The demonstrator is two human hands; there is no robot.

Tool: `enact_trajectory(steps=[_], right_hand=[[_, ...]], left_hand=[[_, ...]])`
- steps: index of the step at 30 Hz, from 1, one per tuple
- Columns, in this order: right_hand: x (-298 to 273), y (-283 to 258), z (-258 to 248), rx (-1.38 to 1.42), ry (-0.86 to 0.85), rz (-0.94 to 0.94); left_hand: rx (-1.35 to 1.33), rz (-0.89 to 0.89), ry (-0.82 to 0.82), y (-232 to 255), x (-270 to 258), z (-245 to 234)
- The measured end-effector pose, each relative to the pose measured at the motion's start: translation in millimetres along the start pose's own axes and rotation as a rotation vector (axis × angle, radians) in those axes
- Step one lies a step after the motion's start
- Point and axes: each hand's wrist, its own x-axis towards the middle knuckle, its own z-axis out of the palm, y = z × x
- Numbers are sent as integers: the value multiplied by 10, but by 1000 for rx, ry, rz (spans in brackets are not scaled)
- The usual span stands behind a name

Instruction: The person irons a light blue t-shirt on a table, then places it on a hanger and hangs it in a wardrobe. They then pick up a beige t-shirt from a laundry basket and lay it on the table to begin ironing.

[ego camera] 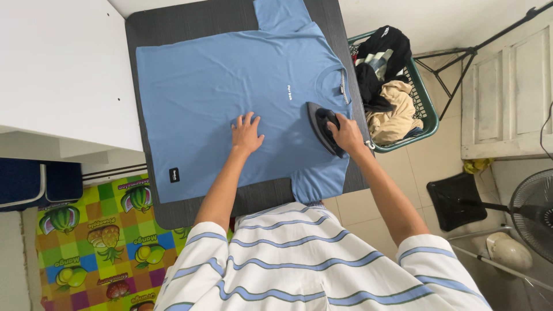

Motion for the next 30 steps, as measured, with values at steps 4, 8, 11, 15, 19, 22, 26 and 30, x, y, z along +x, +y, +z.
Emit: enact_trajectory(steps=[4, 8, 11, 15, 19, 22, 26, 30], right_hand=[[-86, 167, -73, -3, 63, 33], [-143, 194, 30, -18, 154, 88], [-271, 15, 51, -6, 59, 132], [-524, -260, 114, 25, -78, 93], [-672, -260, 228, -23, 22, -83], [-651, -95, 244, -47, 88, -39], [-644, 49, 180, -74, 49, 31], [-629, 116, 99, -94, 29, -57]], left_hand=[[8, -11, -17, -8, -4, 26], [62, 6, 6, 181, -180, 59], [40, 74, -28, 454, -411, 117], [27, 148, -48, 833, -722, 277], [45, 126, -90, 988, -968, 397], [42, 95, 49, 884, -1120, 541], [50, 76, 85, 716, -1345, 654], [65, 9, 115, 563, -1528, 648]])
